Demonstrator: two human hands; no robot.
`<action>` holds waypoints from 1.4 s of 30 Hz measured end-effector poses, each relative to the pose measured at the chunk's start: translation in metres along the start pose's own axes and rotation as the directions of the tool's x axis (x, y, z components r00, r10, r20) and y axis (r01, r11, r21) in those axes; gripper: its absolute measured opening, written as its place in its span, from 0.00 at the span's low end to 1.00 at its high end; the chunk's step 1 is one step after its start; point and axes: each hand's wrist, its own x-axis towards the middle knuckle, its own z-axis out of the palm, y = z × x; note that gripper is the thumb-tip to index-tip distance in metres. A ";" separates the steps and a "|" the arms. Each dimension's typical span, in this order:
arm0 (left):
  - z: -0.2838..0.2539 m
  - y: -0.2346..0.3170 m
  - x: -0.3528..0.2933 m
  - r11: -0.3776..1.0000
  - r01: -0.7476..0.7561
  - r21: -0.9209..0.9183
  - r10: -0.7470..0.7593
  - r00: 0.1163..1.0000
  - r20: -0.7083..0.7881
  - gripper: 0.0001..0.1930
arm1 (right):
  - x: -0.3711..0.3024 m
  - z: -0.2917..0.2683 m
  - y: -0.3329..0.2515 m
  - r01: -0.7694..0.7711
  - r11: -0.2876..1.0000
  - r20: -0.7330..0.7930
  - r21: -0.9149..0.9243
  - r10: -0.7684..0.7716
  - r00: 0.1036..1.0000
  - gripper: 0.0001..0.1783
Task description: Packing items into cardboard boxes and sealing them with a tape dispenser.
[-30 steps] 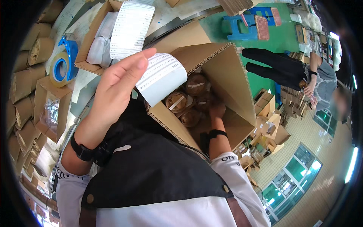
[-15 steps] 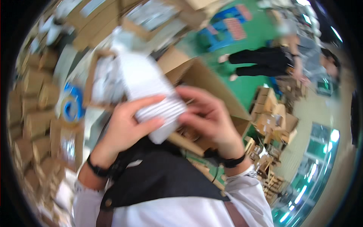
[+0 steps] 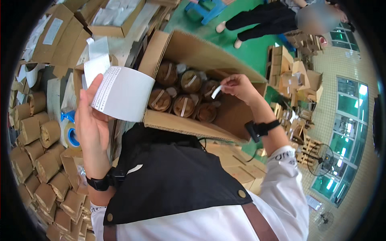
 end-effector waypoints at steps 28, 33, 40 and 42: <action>-0.031 -0.013 0.000 0.990 -0.007 -0.142 -0.002 0.998 -0.062 0.26 | 0.058 0.101 0.119 -0.051 0.256 0.002 -0.965 0.202 0.979 0.28; -0.033 -0.004 -0.020 0.995 -0.028 -0.101 0.022 0.998 -0.060 0.19 | 0.065 0.090 0.099 0.144 0.344 0.219 -0.928 0.190 0.957 0.38; -0.077 0.102 -0.013 0.729 -0.456 0.511 0.419 0.887 0.194 0.14 | 0.031 0.030 -0.025 0.360 0.917 0.109 -0.175 -0.345 0.932 0.15; -0.089 0.170 -0.025 0.541 -0.574 0.614 0.690 0.721 0.066 0.16 | -0.015 0.026 -0.087 0.337 0.936 0.045 -0.100 -0.334 0.942 0.11</action>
